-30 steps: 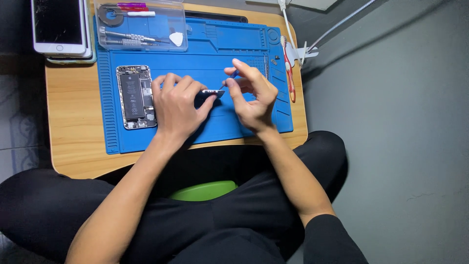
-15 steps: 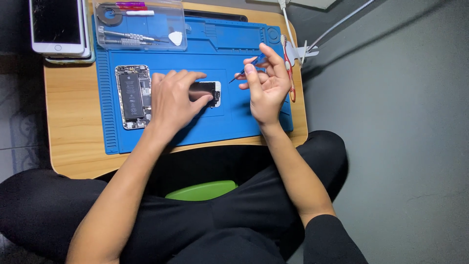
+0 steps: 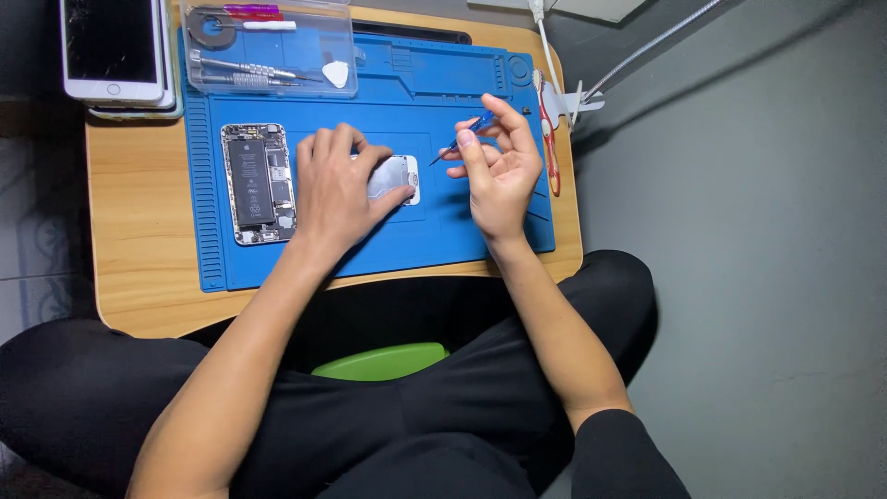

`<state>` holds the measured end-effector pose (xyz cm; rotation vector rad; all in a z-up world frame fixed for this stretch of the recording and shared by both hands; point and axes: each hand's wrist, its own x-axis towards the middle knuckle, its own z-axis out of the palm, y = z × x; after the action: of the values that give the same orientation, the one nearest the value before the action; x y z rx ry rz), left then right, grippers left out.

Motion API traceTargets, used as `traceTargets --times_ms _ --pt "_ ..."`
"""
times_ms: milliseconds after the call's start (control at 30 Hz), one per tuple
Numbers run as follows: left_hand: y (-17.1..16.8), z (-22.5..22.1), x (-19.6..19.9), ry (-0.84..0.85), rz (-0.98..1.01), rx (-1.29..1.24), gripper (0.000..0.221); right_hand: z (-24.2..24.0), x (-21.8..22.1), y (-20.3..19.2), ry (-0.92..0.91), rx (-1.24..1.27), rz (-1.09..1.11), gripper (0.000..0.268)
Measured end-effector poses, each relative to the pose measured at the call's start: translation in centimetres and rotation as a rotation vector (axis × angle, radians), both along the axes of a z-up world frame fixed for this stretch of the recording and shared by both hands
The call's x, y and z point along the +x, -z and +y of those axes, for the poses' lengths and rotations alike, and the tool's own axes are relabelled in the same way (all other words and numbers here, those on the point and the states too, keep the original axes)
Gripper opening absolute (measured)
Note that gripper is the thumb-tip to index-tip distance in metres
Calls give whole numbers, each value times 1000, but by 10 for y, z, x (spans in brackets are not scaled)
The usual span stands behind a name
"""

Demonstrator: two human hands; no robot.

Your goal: Using precision tools to manipulate and repair internal components of a mobile phone on a workbench.

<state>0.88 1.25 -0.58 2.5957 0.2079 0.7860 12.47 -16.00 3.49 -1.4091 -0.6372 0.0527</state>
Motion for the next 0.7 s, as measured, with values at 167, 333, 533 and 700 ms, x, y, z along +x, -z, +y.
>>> traceTargets --times_ms 167,333,533,700 --pt "-2 -9 -4 15 -17 -45 41 1 -7 -2 -9 1 31 41" --pt "-20 -24 -9 103 -85 -421 25 2 -10 2 -26 -4 29 42" --pt "-17 -27 -10 93 -89 -631 8 5 -15 3 -36 -18 25 41" --pt "-23 -31 -11 70 -121 -642 2 6 -17 4 -23 -18 32 40"
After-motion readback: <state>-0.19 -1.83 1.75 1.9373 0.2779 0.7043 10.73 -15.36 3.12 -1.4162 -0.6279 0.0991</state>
